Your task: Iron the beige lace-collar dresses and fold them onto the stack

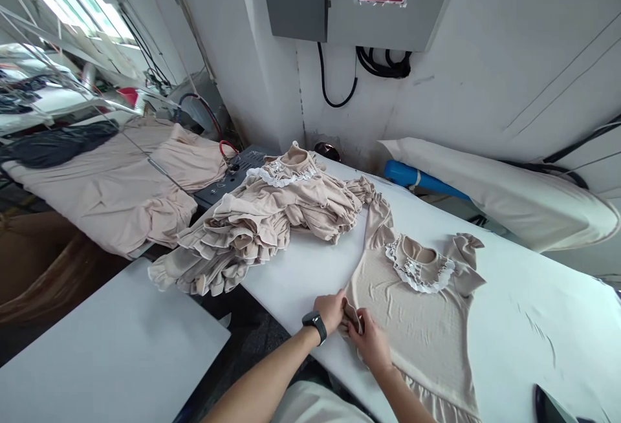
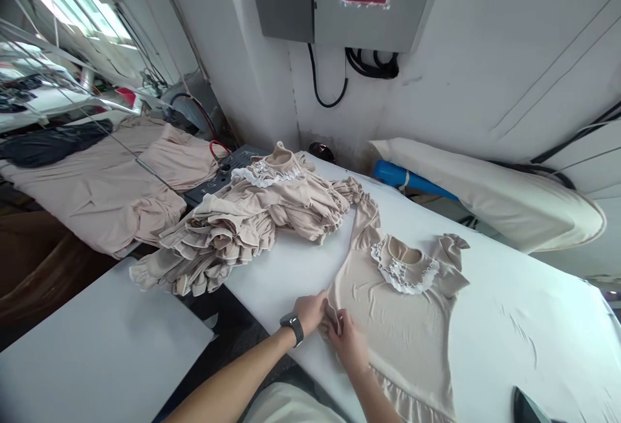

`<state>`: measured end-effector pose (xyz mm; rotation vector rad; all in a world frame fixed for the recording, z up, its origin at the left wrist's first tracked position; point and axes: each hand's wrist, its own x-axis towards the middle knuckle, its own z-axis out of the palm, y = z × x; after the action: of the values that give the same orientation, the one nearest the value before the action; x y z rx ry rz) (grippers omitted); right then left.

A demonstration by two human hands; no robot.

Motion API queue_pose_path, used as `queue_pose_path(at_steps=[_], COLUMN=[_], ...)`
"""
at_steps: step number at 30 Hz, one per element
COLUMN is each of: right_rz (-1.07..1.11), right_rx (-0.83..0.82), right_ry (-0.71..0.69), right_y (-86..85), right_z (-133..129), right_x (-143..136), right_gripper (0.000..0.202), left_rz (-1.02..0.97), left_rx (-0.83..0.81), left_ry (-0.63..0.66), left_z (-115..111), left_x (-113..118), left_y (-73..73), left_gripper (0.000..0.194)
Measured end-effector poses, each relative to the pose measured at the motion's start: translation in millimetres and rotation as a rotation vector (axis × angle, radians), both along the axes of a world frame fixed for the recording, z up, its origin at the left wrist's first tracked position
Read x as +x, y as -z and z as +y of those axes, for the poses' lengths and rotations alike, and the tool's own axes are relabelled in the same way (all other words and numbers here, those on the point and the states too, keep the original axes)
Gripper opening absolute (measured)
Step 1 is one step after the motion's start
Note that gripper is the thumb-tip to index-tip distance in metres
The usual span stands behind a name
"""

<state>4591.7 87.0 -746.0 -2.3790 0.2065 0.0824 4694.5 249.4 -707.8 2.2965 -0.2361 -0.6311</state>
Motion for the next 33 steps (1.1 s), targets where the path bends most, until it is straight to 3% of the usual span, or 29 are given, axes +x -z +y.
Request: queue_pose_path(at_steps=[6,9,16,20,24,27,29,33], right_rz=[-0.012,-0.019,-0.014,-0.011,-0.032,-0.099,-0.138,-0.155], right_rx=[-0.083,-0.124,-0.242,-0.296,-0.303,-0.229,-0.194,-0.209], right_ry=[-0.101,-0.177,-0.215,-0.222,-0.307,-0.404,-0.398,-0.34], right_y=[-10.8,-20.2,-25.2,-23.1,-30.6,-36.6,-37.2,-36.6], right_z=[3,5,7,12,15,11,9,15], right_x=[1,0,1,1,-14,-33,-44,-45], right_gripper=[0.013,0.024,0.032,0.035,0.041,0.055,0.06,0.065], left_rz=[0.114,0.124,0.034,0.047,0.005,-0.04,-0.057,-0.122], left_rx=[-0.018,-0.03,-0.052,-0.032,0.039,0.097,0.169,0.199], left_ry=[0.041,0.065,0.018,-0.05,-0.01,0.08,0.135,0.027], left_z=[19,27,8,3,23,49,61,53], left_x=[20,24,7,-2,-7,-4,2,12], left_y=[-7.0,-11.9,-10.4,-4.0,-7.2,-17.7,-25.2,-28.8], left_gripper=[0.018,0.028,0.007,0.024,0.029,0.027,0.025,0.021])
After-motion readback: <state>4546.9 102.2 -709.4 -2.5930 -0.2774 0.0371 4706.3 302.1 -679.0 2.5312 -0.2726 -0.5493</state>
